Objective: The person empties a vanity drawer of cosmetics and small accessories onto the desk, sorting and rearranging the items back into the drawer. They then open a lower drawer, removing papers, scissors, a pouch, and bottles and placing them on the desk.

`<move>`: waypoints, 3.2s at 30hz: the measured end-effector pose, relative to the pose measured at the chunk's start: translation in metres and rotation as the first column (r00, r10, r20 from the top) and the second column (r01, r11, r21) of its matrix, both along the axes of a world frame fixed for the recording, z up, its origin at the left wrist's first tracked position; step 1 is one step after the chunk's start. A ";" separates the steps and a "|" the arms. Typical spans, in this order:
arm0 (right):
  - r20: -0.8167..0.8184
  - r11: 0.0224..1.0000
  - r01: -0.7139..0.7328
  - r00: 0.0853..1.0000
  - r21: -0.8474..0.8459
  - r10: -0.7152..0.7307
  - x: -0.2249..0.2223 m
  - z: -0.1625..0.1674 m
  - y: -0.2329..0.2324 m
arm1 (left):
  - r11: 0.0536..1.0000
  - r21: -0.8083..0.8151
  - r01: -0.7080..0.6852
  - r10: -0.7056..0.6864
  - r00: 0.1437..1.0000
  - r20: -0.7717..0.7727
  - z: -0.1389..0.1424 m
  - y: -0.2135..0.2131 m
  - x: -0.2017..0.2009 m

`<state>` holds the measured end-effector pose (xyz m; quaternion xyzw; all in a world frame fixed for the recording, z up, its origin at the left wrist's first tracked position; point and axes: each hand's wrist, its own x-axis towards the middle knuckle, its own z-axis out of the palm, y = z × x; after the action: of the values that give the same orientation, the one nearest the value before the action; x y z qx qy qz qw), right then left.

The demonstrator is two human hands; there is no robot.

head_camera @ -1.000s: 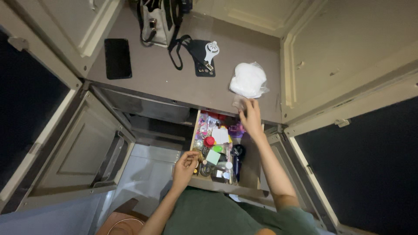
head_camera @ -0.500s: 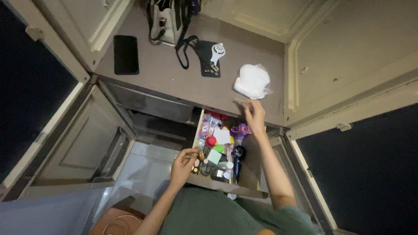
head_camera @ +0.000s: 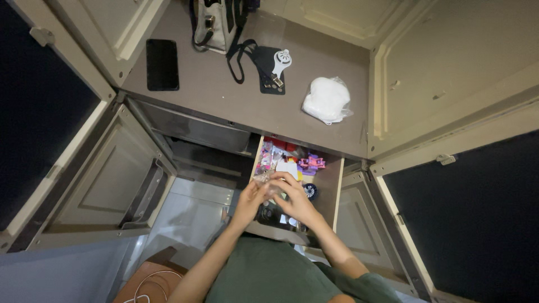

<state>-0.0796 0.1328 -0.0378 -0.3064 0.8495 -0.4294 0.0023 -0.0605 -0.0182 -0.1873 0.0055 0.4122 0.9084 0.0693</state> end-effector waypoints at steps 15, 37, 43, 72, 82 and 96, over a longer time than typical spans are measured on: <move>0.521 0.910 0.207 0.853 -0.360 0.012 -0.029 -0.080 0.026 | 0.927 -0.372 -0.035 -0.027 0.987 -0.159 0.026 -0.010 0.015; -0.018 0.809 0.453 0.876 0.374 -0.483 -0.180 -0.142 -0.043 | 0.781 -0.504 -0.368 0.396 0.917 -0.055 0.017 -0.040 0.013; 0.064 0.800 0.367 0.892 0.474 -0.447 -0.183 -0.147 -0.037 | 0.787 -0.500 -0.361 0.411 0.911 -0.011 0.010 -0.042 0.015; -0.097 0.681 0.718 0.674 -0.148 -0.732 -0.276 -0.045 0.123 | 0.831 -0.472 -0.296 0.362 0.930 0.055 0.008 -0.035 0.009; 0.102 0.669 0.561 0.797 -0.487 -0.595 -0.243 -0.032 0.131 | 0.848 -0.443 -0.291 0.320 0.947 -0.009 0.005 -0.029 0.008; 0.663 0.759 0.401 0.747 -0.513 0.054 0.002 -0.025 0.072 | 0.980 -0.108 0.166 -0.153 0.982 0.114 0.060 -0.007 0.022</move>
<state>-0.0777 0.2051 -0.0625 -0.0371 0.6289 -0.7624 0.1478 -0.0382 -0.0250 -0.1276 -0.0135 0.4589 0.8731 0.1638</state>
